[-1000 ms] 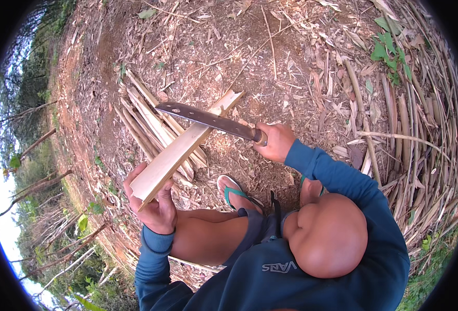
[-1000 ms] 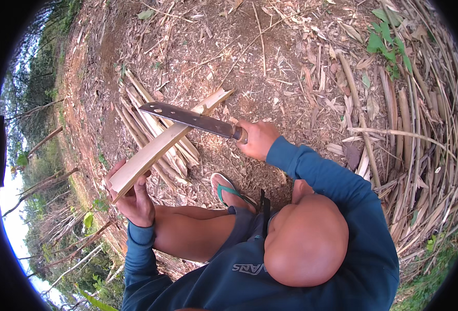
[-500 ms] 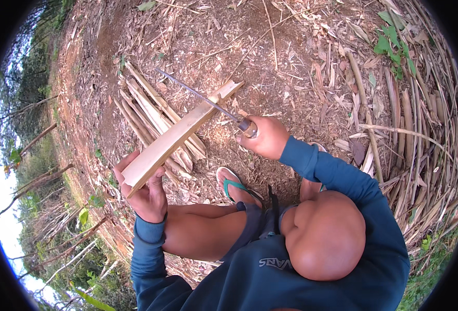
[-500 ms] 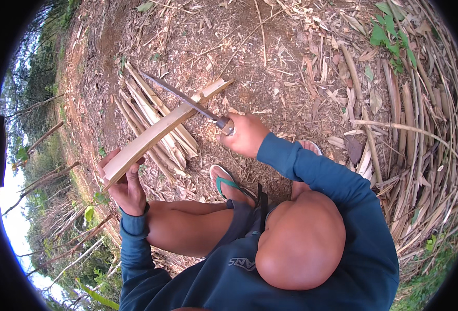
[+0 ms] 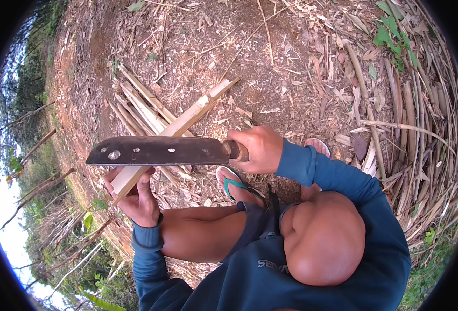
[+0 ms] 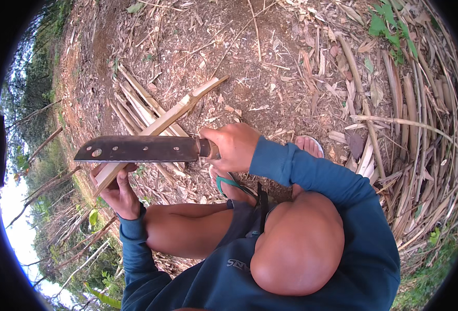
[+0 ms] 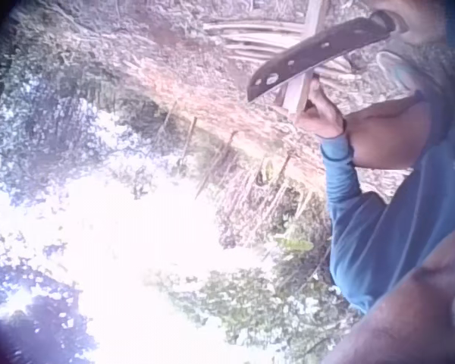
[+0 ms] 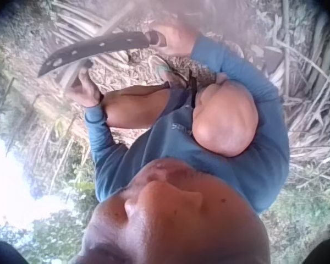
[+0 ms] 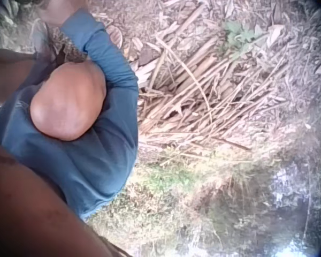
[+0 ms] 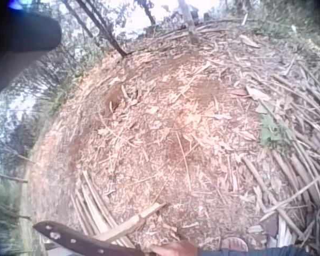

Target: The person sits on the ground and uses a machete to split and chop bamboo stalks into smaller pieces. They repeatedly pick up bamboo, position it, and strike it with the machete to divide it, then arrange the cut pieces on the ground.

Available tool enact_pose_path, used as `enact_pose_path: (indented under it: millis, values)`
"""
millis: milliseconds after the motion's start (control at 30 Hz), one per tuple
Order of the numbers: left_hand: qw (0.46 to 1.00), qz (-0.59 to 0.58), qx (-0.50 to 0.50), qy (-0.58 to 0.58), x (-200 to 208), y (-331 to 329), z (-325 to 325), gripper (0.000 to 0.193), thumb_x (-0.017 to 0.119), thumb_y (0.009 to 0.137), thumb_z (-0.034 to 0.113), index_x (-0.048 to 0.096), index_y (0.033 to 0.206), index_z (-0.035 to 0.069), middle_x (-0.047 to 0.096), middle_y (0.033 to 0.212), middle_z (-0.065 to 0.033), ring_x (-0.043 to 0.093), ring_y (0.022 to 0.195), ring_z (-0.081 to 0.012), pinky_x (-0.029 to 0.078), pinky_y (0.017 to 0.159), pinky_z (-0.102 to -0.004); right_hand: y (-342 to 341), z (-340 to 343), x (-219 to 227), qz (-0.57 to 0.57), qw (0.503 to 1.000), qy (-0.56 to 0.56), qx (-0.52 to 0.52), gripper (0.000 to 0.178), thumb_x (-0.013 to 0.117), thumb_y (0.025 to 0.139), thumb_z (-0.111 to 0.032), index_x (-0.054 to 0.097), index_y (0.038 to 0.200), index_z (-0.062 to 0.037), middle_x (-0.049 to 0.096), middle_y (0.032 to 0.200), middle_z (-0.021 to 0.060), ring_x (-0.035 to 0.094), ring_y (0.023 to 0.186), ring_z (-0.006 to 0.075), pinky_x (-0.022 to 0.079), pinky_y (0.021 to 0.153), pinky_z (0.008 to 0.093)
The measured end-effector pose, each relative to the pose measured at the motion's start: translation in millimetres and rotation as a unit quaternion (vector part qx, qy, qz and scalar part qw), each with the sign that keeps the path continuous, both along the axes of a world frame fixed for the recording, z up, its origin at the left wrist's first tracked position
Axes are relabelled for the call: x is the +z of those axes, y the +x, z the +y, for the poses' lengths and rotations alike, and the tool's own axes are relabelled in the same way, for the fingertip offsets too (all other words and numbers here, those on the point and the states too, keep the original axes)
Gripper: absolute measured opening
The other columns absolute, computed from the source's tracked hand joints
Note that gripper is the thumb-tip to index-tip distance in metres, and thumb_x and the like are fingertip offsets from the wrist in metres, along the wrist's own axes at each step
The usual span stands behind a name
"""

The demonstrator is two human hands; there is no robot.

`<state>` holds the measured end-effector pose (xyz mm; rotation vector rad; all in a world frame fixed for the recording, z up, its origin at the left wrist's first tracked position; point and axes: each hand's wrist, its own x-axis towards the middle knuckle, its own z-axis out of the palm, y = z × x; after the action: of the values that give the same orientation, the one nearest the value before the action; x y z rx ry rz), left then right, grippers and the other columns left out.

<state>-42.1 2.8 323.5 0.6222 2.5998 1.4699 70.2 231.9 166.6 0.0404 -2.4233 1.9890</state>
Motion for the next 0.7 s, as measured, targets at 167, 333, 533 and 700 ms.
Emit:
enact_pose_path:
  millis: [167,333,533,700]
  values:
    - [0.999,0.035,-0.005,-0.034,-0.5,-13.4,15.0,0.043,0.073,0.09,0.014,0.045,0.118,-0.002,0.059,0.106,-0.0155,0.066,0.09,-0.0224,0.057,0.082,-0.0328,-22.9,8.9,-63.2,-0.106,0.986,0.07,-0.109,0.027,0.07,0.079,-0.025,0.061,0.095,-0.0044,0.064,0.068,0.0201,0.065,0.067,0.0413,0.052,0.062,0.0493]
    - [1.0,-0.011,0.001,-0.012,1.1,-1.9,-2.5,0.048,0.075,0.088,0.017,0.044,0.12,-0.001,0.059,0.105,-0.0145,0.066,0.094,-0.0229,0.058,0.082,-0.0351,-0.5,-12.6,-9.9,0.003,0.998,0.042,-0.05,0.029,0.074,0.08,-0.027,0.061,0.093,-0.0047,0.064,0.066,0.0177,0.066,0.064,0.0392,0.051,0.058,0.046]
    - [0.999,0.009,-0.001,-0.032,-2.3,-8.2,1.2,0.048,0.075,0.088,0.016,0.042,0.118,-0.002,0.056,0.106,-0.0138,0.065,0.094,-0.0236,0.059,0.078,-0.036,-27.2,-1.1,-52.4,-0.139,0.982,0.066,-0.108,0.03,0.072,0.081,-0.03,0.062,0.095,-0.0066,0.066,0.071,0.0164,0.066,0.065,0.0389,0.052,0.059,0.0467]
    - [1.0,-0.003,0.007,-0.016,-1.3,0.8,-9.3,0.047,0.075,0.089,0.017,0.041,0.117,-0.001,0.055,0.107,-0.0142,0.065,0.095,-0.0241,0.059,0.08,-0.0369,-3.4,-10.6,-17.4,0.003,0.999,0.046,-0.006,0.031,0.071,0.079,-0.028,0.061,0.097,-0.0044,0.068,0.078,0.0192,0.067,0.073,0.0405,0.054,0.068,0.0507]
